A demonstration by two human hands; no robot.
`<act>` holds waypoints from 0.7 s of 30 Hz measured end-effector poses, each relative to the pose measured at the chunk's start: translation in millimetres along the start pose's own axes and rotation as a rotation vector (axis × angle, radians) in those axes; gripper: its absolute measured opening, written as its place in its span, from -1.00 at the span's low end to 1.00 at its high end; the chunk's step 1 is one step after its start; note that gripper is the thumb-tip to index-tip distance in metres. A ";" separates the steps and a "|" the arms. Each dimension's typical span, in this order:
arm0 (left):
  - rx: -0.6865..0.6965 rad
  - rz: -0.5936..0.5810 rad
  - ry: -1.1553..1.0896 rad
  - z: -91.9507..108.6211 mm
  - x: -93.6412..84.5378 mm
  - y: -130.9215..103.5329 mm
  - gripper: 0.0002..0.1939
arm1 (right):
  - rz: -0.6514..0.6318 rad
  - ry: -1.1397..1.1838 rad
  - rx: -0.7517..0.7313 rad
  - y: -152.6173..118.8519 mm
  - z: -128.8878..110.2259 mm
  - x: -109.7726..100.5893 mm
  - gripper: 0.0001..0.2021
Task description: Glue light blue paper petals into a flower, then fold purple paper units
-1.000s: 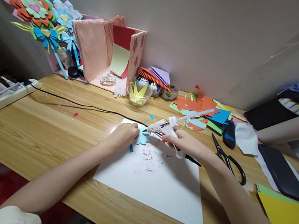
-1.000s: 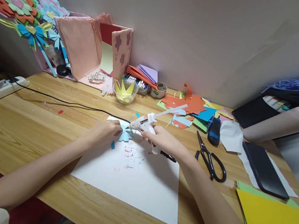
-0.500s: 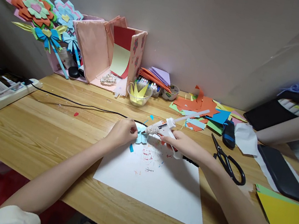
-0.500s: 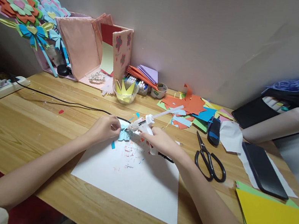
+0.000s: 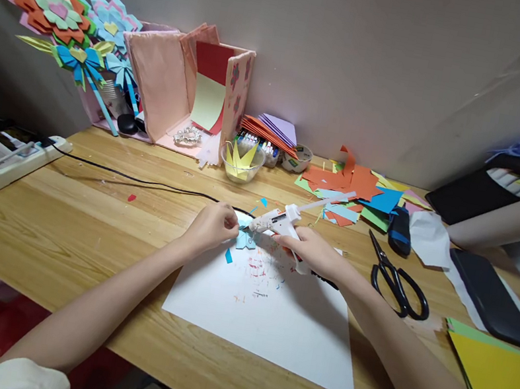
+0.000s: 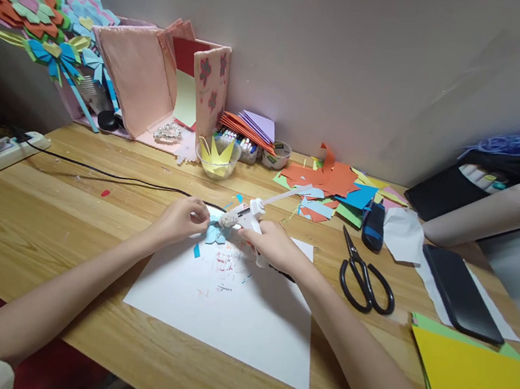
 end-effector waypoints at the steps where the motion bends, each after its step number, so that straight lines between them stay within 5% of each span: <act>1: 0.002 0.000 -0.003 -0.2 0.1 -0.1 -0.88 | 0.003 -0.003 0.001 -0.4 -1.1 -0.2 -0.64; 21: -0.041 -0.044 -0.143 -12.7 0.7 6.9 -0.84 | -0.065 0.086 0.058 -6.1 3.8 -8.4 -0.66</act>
Point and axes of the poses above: each hand's wrist, its own y-axis towards the middle knuckle, its own x-axis out of the palm, z = x × y, the point moved 2 cm from there along y, towards the middle knuckle, and after that the axes turned 12 degrees about -z, right-handed, at the moved point
